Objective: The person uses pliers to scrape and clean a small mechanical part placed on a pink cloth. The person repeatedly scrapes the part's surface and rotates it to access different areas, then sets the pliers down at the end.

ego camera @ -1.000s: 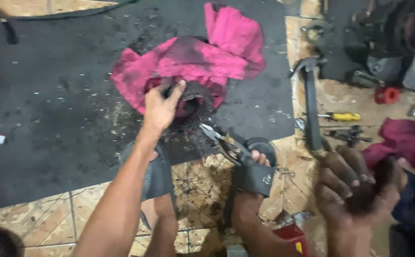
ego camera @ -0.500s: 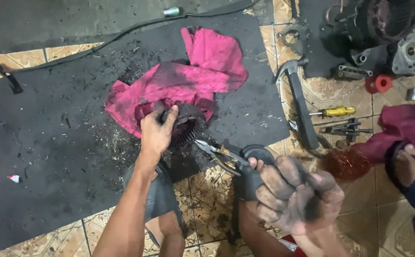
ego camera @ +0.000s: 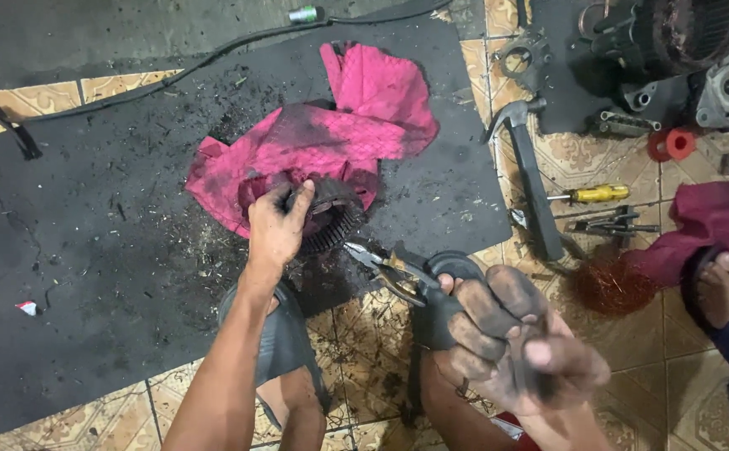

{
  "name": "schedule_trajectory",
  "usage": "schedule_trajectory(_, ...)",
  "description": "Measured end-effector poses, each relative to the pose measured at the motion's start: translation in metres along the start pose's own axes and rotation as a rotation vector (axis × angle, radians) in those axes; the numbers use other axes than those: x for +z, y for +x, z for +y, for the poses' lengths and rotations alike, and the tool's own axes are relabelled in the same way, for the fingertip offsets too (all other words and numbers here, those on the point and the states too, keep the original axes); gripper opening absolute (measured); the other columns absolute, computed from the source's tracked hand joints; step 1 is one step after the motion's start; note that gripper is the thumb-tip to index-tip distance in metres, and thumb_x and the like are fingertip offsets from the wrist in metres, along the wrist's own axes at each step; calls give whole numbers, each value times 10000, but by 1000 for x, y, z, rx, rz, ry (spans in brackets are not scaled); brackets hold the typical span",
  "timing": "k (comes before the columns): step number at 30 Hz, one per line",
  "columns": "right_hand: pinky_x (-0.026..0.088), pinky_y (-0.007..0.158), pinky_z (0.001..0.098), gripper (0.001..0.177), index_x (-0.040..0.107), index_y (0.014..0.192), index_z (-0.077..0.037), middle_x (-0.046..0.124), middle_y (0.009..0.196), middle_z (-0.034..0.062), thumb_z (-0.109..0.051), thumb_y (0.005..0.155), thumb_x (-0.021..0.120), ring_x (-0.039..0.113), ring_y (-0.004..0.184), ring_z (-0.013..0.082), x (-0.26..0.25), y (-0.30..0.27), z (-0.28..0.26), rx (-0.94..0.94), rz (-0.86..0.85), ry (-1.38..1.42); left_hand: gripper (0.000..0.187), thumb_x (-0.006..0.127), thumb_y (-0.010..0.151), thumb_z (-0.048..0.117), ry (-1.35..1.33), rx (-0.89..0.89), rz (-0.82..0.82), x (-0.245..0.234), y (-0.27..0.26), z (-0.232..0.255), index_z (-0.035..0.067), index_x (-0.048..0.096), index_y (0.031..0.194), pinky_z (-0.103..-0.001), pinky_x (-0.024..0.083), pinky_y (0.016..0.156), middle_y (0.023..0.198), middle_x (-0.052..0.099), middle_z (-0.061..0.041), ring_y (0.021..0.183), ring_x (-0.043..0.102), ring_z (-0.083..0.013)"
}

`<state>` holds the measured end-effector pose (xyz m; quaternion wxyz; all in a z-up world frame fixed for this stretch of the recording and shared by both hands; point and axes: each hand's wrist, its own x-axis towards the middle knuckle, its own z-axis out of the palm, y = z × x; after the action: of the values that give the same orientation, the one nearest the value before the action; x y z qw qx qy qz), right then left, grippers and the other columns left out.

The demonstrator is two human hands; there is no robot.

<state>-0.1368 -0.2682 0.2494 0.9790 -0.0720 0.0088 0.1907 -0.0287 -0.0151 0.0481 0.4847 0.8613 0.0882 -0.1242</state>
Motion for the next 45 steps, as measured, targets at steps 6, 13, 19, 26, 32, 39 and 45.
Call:
schedule_trajectory(6, 405, 624, 220, 448, 387, 900, -159, 381, 869, -7, 149, 791, 693, 374, 720, 107, 4, -2, 9, -86, 188, -228, 570, 543, 989, 618, -26, -16, -12, 1, -1, -2, 180, 375, 666, -317, 238, 543, 593, 347, 53, 567, 266, -109)
schedule_trajectory(13, 380, 594, 224, 478, 382, 921, -169, 391, 849, -39, 164, 775, 691, 383, 695, 103, 1, -10, 8, -89, 232, -262, 562, 570, 1001, 572, -39, 12, 7, 2, 0, -5, 165, 361, 675, -326, 241, 566, 629, 329, 52, 624, 269, -119)
schedule_trajectory(19, 362, 570, 213, 519, 345, 907, -177, 349, 839, -23, 167, 764, 707, 359, 687, 103, 0, -11, 7, -90, 262, -291, 566, 558, 996, 600, -52, -26, -17, 0, -2, -1, 191, 349, 665, -297, 229, 509, 579, 339, 68, 547, 258, -87)
schedule_trajectory(26, 415, 501, 202, 412, 326, 830, -164, 289, 758, -30, 151, 869, 589, 378, 560, 70, -11, -9, 1, -131, 356, -165, 567, 566, 1002, 575, -19, 1, 10, -1, -1, 0, 161, 352, 678, -329, 237, 572, 650, 309, 54, 662, 255, -124)
schedule_trajectory(32, 352, 550, 210, 206, 394, 897, -135, 372, 822, -4, -71, 974, 574, 349, 616, 81, -14, 3, -3, -72, 244, -207, 583, 554, 994, 601, -30, -10, 7, -1, -2, 2, 168, 332, 672, -325, 228, 577, 636, 303, 53, 641, 246, -120)
schedule_trajectory(39, 560, 692, 636, 461, 614, 1150, 185, 682, 982, 378, -154, 863, 738, 679, 945, 556, -161, 2, 22, 355, 489, -2142, 555, 621, 965, 578, -35, -64, 33, 9, 7, -42, 66, 647, 751, -413, 481, 694, 693, 589, -251, 696, 593, -362)
schedule_trajectory(45, 473, 1021, 556, 875, 495, 1398, 12, 511, 1402, 300, -504, 767, 812, 511, 1285, 480, -194, -9, 41, 670, 374, -2609, 587, 605, 966, 577, -100, -43, 52, 6, 2, -41, 25, 675, 780, -448, 491, 703, 696, 618, -250, 683, 583, -377)
